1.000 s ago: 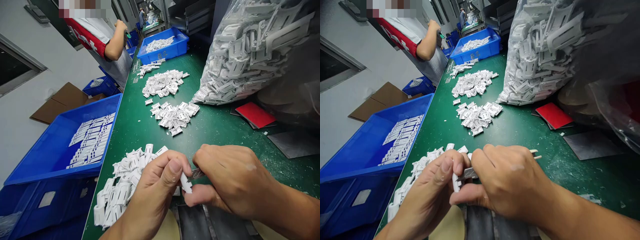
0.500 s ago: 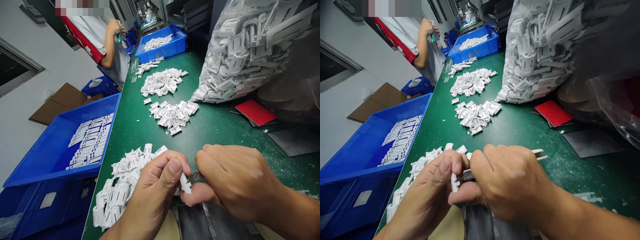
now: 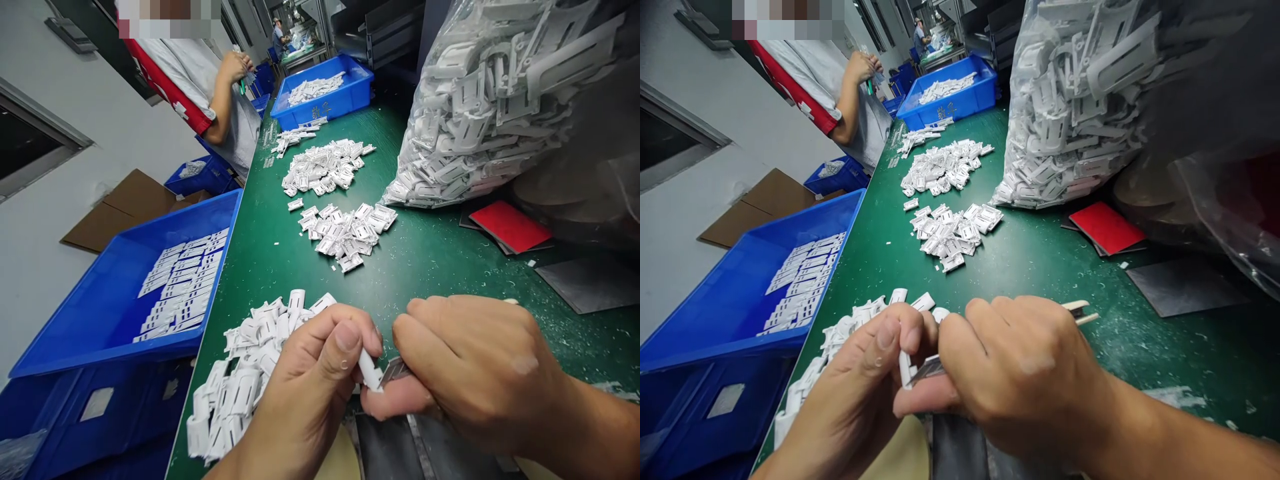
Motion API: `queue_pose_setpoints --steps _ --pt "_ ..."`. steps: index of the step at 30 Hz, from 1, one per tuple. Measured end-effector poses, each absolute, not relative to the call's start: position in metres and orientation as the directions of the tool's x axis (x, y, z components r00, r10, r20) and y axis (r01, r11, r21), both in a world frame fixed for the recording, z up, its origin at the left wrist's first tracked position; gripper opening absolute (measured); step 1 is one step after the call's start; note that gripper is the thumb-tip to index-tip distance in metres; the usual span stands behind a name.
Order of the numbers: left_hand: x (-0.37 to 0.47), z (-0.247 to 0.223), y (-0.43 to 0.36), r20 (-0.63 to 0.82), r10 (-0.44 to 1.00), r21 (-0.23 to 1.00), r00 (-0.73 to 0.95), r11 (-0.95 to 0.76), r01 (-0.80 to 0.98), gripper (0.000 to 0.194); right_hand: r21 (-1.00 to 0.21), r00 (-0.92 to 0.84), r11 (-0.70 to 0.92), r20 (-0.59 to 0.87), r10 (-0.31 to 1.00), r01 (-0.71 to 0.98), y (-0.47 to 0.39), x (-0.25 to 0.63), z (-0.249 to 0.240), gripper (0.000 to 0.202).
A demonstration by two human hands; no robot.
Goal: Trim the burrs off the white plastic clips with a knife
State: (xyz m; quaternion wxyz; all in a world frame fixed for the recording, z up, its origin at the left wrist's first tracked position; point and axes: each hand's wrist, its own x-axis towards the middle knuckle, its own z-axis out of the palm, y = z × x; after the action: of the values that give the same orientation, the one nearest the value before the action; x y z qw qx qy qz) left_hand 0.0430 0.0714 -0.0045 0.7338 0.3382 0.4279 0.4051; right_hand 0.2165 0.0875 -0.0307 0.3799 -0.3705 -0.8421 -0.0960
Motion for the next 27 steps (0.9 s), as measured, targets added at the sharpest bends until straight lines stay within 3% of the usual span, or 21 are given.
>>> queue_pose_setpoints --steps 5,7,8,9,11,13,18,22,27 --pt "0.033 0.004 0.082 -0.285 0.917 0.886 0.279 0.363 -0.288 0.032 -0.154 -0.455 0.754 0.715 0.531 0.639 0.086 0.219 -0.028 0.048" --pt "0.02 0.01 0.095 -0.169 0.977 0.977 0.128 0.183 -0.11 0.031 -0.194 -0.463 0.776 0.707 0.535 0.6 0.086 0.222 -0.028 0.049" --pt "0.011 0.012 0.102 -0.083 0.996 0.994 0.043 0.079 0.08 0.032 -0.208 -0.468 0.782 0.701 0.539 0.588 0.087 0.223 -0.027 0.049" --pt "0.003 0.013 0.109 0.002 1.0 0.945 -0.004 -0.001 0.328 0.033 -0.215 -0.473 0.783 0.695 0.542 0.583 0.088 0.224 -0.027 0.048" --pt "-0.014 0.015 0.118 0.067 0.997 0.675 0.034 -0.07 0.735 0.037 -0.207 -0.487 0.781 0.681 0.548 0.589 0.09 0.225 -0.026 0.047" --pt "-0.027 0.017 0.122 -0.001 0.993 0.462 0.116 -0.102 0.881 0.038 -0.202 -0.493 0.775 0.67 0.555 0.599 0.092 0.225 -0.025 0.046" --pt "-0.034 0.03 0.129 -0.096 0.964 0.368 0.247 -0.196 0.909 0.02 -0.255 -0.479 0.76 0.647 0.593 0.597 0.093 0.223 -0.026 0.047" --pt "-0.016 0.027 0.163 -0.061 0.98 0.318 0.191 -0.162 0.934 0.028 -0.277 -0.48 0.756 0.632 0.608 0.593 0.093 0.223 -0.029 0.047" --pt "0.004 0.0 0.204 -0.148 0.981 0.264 0.124 -0.082 0.961 0.03 -0.272 -0.47 0.747 0.636 0.613 0.607 0.094 0.224 -0.029 0.047"
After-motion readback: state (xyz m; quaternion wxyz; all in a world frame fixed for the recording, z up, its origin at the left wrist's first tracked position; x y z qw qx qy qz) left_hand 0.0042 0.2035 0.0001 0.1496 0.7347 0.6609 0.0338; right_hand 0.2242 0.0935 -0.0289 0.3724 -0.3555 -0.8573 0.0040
